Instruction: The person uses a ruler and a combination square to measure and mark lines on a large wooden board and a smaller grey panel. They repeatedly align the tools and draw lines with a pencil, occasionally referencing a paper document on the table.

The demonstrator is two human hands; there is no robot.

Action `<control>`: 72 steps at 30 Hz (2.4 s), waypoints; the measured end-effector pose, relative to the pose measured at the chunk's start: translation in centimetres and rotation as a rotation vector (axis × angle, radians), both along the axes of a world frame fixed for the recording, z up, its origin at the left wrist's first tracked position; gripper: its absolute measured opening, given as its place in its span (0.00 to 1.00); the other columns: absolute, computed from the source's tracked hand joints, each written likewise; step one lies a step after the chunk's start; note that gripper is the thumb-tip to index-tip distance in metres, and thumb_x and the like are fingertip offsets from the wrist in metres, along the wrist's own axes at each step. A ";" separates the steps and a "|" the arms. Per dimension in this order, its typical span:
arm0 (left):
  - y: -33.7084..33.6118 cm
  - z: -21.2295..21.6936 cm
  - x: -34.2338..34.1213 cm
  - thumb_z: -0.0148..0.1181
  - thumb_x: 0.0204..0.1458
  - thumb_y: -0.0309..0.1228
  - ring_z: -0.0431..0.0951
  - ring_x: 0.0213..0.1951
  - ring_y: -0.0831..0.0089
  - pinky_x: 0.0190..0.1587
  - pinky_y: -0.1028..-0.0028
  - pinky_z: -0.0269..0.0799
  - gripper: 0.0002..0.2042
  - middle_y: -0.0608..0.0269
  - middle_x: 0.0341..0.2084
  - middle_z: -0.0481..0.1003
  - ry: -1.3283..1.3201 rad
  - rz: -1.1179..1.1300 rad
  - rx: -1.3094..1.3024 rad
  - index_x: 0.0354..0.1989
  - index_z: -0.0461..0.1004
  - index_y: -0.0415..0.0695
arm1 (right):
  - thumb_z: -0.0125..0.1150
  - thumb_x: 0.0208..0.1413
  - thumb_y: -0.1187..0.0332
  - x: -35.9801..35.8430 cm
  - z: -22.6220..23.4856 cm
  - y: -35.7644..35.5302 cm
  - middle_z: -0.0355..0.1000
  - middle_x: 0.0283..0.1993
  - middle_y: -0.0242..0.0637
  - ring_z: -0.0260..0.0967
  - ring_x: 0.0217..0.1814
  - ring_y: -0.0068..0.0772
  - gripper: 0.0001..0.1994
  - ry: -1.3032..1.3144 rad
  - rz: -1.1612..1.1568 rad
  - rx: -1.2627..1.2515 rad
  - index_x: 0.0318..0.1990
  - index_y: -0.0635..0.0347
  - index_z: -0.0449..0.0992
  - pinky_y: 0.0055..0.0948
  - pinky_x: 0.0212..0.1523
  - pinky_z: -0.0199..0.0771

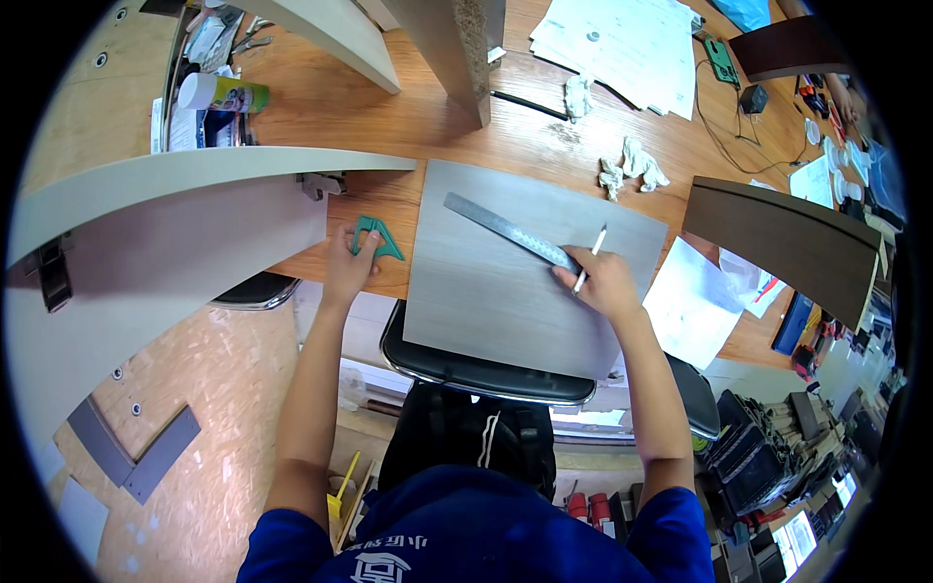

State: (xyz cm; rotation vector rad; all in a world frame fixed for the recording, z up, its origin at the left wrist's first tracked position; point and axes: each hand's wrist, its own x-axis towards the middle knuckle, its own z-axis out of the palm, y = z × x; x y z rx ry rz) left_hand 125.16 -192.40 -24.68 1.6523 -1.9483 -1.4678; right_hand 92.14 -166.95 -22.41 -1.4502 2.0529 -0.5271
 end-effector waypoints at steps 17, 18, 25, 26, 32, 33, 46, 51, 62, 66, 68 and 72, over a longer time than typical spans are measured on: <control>5.6 -2.0 -8.2 0.64 0.50 0.29 0.69 0.55 0.53 0.57 0.61 0.65 0.18 0.52 0.54 0.71 -0.049 -0.257 -0.668 0.48 0.75 0.35 | 0.69 0.43 0.77 0.9 -4.3 -3.4 0.76 0.43 0.35 0.71 0.48 0.41 0.13 0.125 0.022 -0.497 0.38 0.57 0.78 0.38 0.46 0.70; 5.7 -2.2 -8.6 0.65 0.50 0.29 0.70 0.54 0.55 0.56 0.62 0.65 0.17 0.54 0.54 0.72 -0.047 -0.247 -0.641 0.47 0.76 0.35 | 0.69 0.43 0.78 0.9 -4.4 -3.4 0.76 0.43 0.34 0.71 0.48 0.41 0.13 0.120 0.017 -0.498 0.38 0.57 0.78 0.38 0.46 0.70; 5.8 -3.6 -8.5 0.65 0.50 0.30 0.71 0.51 0.56 0.54 0.62 0.66 0.16 0.56 0.53 0.72 -0.046 -0.232 -0.733 0.45 0.77 0.35 | 0.68 0.43 0.79 0.9 -4.4 -3.6 0.76 0.43 0.34 0.71 0.48 0.41 0.12 0.102 0.019 -0.509 0.37 0.57 0.77 0.38 0.46 0.70; 5.9 -3.7 -8.6 0.65 0.50 0.30 0.71 0.51 0.56 0.54 0.62 0.66 0.16 0.56 0.53 0.72 -0.043 -0.229 -0.746 0.45 0.77 0.35 | 0.68 0.43 0.79 0.8 -4.5 -3.7 0.76 0.43 0.34 0.71 0.48 0.40 0.12 0.103 0.020 -0.511 0.37 0.58 0.77 0.38 0.46 0.70; 5.9 -4.6 -8.5 0.65 0.50 0.30 0.71 0.51 0.57 0.54 0.62 0.65 0.16 0.56 0.54 0.72 -0.023 -0.213 -0.777 0.46 0.77 0.36 | 0.69 0.42 0.77 0.7 -5.0 -3.7 0.76 0.43 0.30 0.71 0.45 0.38 0.12 0.118 -0.001 -0.536 0.36 0.54 0.79 0.37 0.45 0.69; 5.9 -4.6 -8.5 0.65 0.50 0.30 0.71 0.51 0.57 0.54 0.61 0.65 0.16 0.56 0.54 0.72 -0.022 -0.208 -0.777 0.46 0.77 0.36 | 0.69 0.42 0.77 0.8 -5.0 -3.7 0.76 0.43 0.30 0.71 0.45 0.38 0.12 0.117 -0.004 -0.534 0.36 0.54 0.79 0.37 0.45 0.69; 6.0 -4.7 -8.6 0.64 0.52 0.31 0.70 0.53 0.57 0.56 0.61 0.64 0.16 0.55 0.53 0.72 -0.043 -0.212 -0.776 0.47 0.76 0.36 | 0.72 0.43 0.73 0.5 -3.9 -3.0 0.75 0.47 0.36 0.70 0.48 0.42 0.15 0.112 -0.096 -0.522 0.40 0.58 0.77 0.37 0.48 0.69; 6.3 -4.0 -8.7 0.63 0.53 0.32 0.63 0.60 0.52 0.60 0.57 0.60 0.21 0.50 0.58 0.65 -0.002 -0.246 -0.744 0.55 0.70 0.38 | 0.73 0.40 0.73 -0.6 -3.4 -0.7 0.73 0.48 0.39 0.69 0.50 0.44 0.17 0.167 -0.183 -0.547 0.41 0.59 0.76 0.39 0.49 0.68; 7.9 -2.0 -10.3 0.58 0.55 0.41 0.45 0.70 0.38 0.66 0.40 0.43 0.28 0.32 0.68 0.46 -0.307 -0.633 -0.765 0.65 0.63 0.47 | 0.69 0.42 0.76 -0.5 -4.2 1.4 0.72 0.49 0.40 0.69 0.52 0.45 0.14 0.201 -0.232 -0.501 0.39 0.58 0.76 0.41 0.51 0.68; 7.9 -2.8 -9.8 0.59 0.55 0.40 0.45 0.70 0.39 0.66 0.42 0.43 0.31 0.34 0.68 0.45 -0.214 -0.559 -0.772 0.66 0.59 0.42 | 0.70 0.43 0.75 -1.4 -5.0 1.9 0.74 0.48 0.37 0.69 0.52 0.44 0.12 0.208 -0.290 -0.480 0.37 0.57 0.77 0.41 0.51 0.68; 7.9 -3.0 -9.8 0.59 0.55 0.41 0.47 0.69 0.39 0.66 0.42 0.46 0.31 0.32 0.67 0.49 -0.181 -0.481 -0.787 0.64 0.61 0.38 | 0.71 0.43 0.74 -1.6 -5.1 2.1 0.75 0.46 0.35 0.69 0.52 0.43 0.10 0.204 -0.313 -0.465 0.35 0.58 0.78 0.39 0.52 0.68; 7.6 -3.6 -9.2 0.60 0.54 0.39 0.53 0.67 0.41 0.65 0.44 0.49 0.31 0.36 0.65 0.53 -0.164 -0.413 -0.729 0.62 0.61 0.35 | 0.71 0.43 0.75 -1.7 -5.0 1.9 0.75 0.46 0.35 0.69 0.52 0.43 0.10 0.194 -0.309 -0.470 0.35 0.58 0.79 0.39 0.52 0.68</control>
